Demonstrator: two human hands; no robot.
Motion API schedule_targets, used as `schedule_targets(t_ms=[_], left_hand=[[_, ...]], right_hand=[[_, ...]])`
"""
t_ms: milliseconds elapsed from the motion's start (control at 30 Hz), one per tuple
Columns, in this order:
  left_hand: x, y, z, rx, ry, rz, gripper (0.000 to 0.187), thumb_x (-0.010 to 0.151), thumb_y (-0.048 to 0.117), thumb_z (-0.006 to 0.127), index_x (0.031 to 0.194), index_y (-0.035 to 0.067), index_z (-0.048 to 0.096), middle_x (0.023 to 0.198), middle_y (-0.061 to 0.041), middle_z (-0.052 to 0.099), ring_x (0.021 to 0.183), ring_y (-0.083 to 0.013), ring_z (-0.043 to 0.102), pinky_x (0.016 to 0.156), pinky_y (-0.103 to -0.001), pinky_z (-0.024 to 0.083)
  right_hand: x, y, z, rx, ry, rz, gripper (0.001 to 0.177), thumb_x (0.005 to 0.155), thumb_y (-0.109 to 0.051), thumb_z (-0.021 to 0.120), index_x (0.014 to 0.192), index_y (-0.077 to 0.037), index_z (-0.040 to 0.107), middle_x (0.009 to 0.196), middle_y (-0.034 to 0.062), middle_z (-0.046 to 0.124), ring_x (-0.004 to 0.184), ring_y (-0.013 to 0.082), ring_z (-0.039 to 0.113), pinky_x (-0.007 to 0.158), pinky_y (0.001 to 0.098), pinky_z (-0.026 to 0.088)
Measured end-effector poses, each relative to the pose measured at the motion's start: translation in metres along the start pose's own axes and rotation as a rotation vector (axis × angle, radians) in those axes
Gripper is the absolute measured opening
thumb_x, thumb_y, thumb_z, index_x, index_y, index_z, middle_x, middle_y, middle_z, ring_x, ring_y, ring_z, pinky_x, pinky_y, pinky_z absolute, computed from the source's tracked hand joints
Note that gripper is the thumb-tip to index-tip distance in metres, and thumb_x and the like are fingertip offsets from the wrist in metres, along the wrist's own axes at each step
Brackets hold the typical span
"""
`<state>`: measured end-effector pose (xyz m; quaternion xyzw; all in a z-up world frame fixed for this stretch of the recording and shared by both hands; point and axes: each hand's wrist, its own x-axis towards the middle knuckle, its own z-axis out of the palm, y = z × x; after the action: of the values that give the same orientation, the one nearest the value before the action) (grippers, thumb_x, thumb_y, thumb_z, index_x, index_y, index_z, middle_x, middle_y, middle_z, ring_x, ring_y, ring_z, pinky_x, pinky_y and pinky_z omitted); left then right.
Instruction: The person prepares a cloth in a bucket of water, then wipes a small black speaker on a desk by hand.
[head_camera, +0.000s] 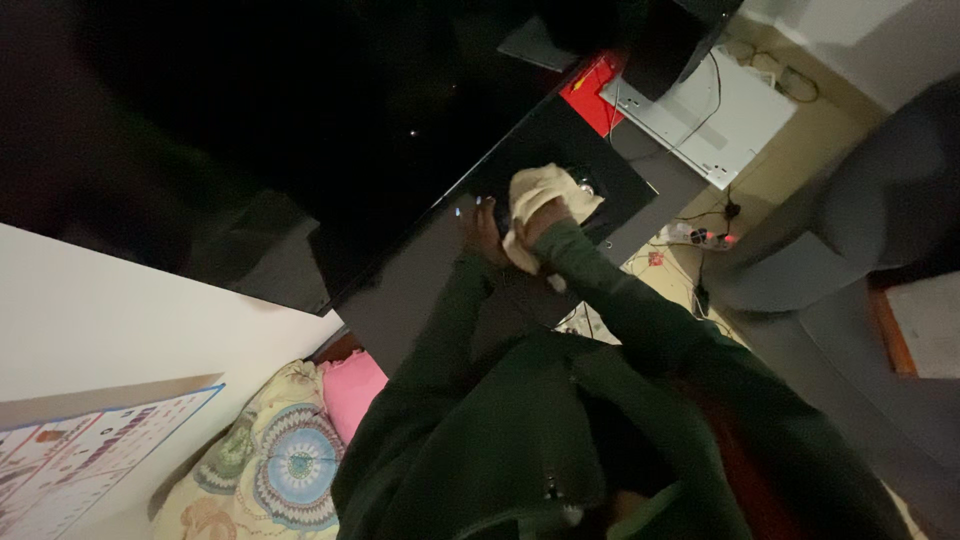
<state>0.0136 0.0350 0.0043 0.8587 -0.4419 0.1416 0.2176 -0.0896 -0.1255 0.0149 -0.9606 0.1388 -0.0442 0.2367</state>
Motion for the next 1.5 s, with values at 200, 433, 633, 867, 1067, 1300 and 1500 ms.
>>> schedule_targets(t_ms=[200, 433, 633, 867, 1067, 1300, 1500], left_hand=[[-0.007, 0.009, -0.002, -0.276, -0.099, -0.282, 0.129, 0.055, 0.073, 0.086, 0.155, 0.012, 0.033, 0.162, -0.015, 0.039, 0.151, -0.0341, 0.034, 0.120, -0.067, 0.018], [0.000, -0.009, -0.008, -0.316, -0.394, -0.167, 0.155, 0.045, 0.075, 0.091, 0.160, 0.005, 0.016, 0.164, -0.023, 0.025, 0.152, -0.0438, 0.024, 0.121, -0.064, 0.023], [-0.007, -0.007, -0.012, -0.080, -0.535, -0.179, 0.164, 0.036, 0.074, 0.096, 0.158, 0.006, 0.012, 0.165, -0.020, 0.016, 0.153, -0.0418, 0.018, 0.122, -0.067, 0.014], [-0.006, -0.014, -0.006, -0.136, -0.486, -0.115, 0.166, 0.040, 0.083, 0.092, 0.163, 0.012, 0.005, 0.170, -0.020, 0.010, 0.154, -0.0457, 0.014, 0.118, -0.077, 0.007], [-0.007, -0.004, -0.016, -0.182, -0.543, -0.208, 0.183, 0.024, 0.086, 0.088, 0.159, 0.012, -0.009, 0.170, -0.019, -0.003, 0.157, -0.0432, 0.000, 0.119, -0.074, 0.002], [-0.015, -0.023, -0.013, -0.258, -0.377, -0.067, 0.166, 0.043, 0.079, 0.082, 0.159, 0.008, -0.013, 0.169, -0.018, 0.001, 0.157, -0.0390, 0.004, 0.120, -0.071, 0.001], [-0.010, -0.031, -0.012, -0.241, -0.211, -0.054, 0.133, 0.075, 0.070, 0.074, 0.166, 0.009, -0.002, 0.172, -0.011, 0.010, 0.161, -0.0312, 0.011, 0.128, -0.064, 0.003]], right_hand=[[0.019, 0.020, -0.018, -0.067, 0.040, 0.106, 0.055, 0.102, -0.042, 0.049, 0.134, 0.002, 0.060, 0.130, 0.0217, 0.057, 0.119, 0.0374, 0.051, 0.100, 0.0521, 0.037], [-0.004, 0.000, -0.011, -0.045, -0.040, -0.089, 0.054, 0.102, -0.040, 0.049, 0.135, 0.002, 0.060, 0.132, 0.0217, 0.056, 0.121, 0.0376, 0.049, 0.102, 0.0529, 0.036], [-0.020, 0.048, -0.025, -0.022, 0.146, 0.137, 0.053, 0.102, -0.038, 0.049, 0.136, 0.001, 0.059, 0.134, 0.0217, 0.055, 0.124, 0.0379, 0.048, 0.103, 0.0535, 0.034], [-0.080, 0.066, -0.025, 0.218, 0.052, 0.410, 0.052, 0.102, -0.036, 0.048, 0.137, 0.001, 0.059, 0.137, 0.0217, 0.054, 0.126, 0.0381, 0.047, 0.105, 0.0542, 0.033], [-0.080, 0.014, 0.010, 0.412, -0.001, 0.328, 0.051, 0.102, -0.034, 0.048, 0.138, 0.001, 0.059, 0.139, 0.0217, 0.053, 0.129, 0.0384, 0.046, 0.107, 0.0549, 0.032], [-0.040, -0.036, 0.009, 0.495, -0.120, 0.186, 0.051, 0.102, -0.032, 0.048, 0.139, 0.001, 0.058, 0.141, 0.0217, 0.053, 0.131, 0.0386, 0.044, 0.109, 0.0556, 0.030], [-0.025, -0.047, 0.002, 0.506, -0.164, 0.139, 0.050, 0.102, -0.030, 0.048, 0.139, 0.001, 0.058, 0.143, 0.0216, 0.052, 0.133, 0.0388, 0.043, 0.111, 0.0563, 0.029]])
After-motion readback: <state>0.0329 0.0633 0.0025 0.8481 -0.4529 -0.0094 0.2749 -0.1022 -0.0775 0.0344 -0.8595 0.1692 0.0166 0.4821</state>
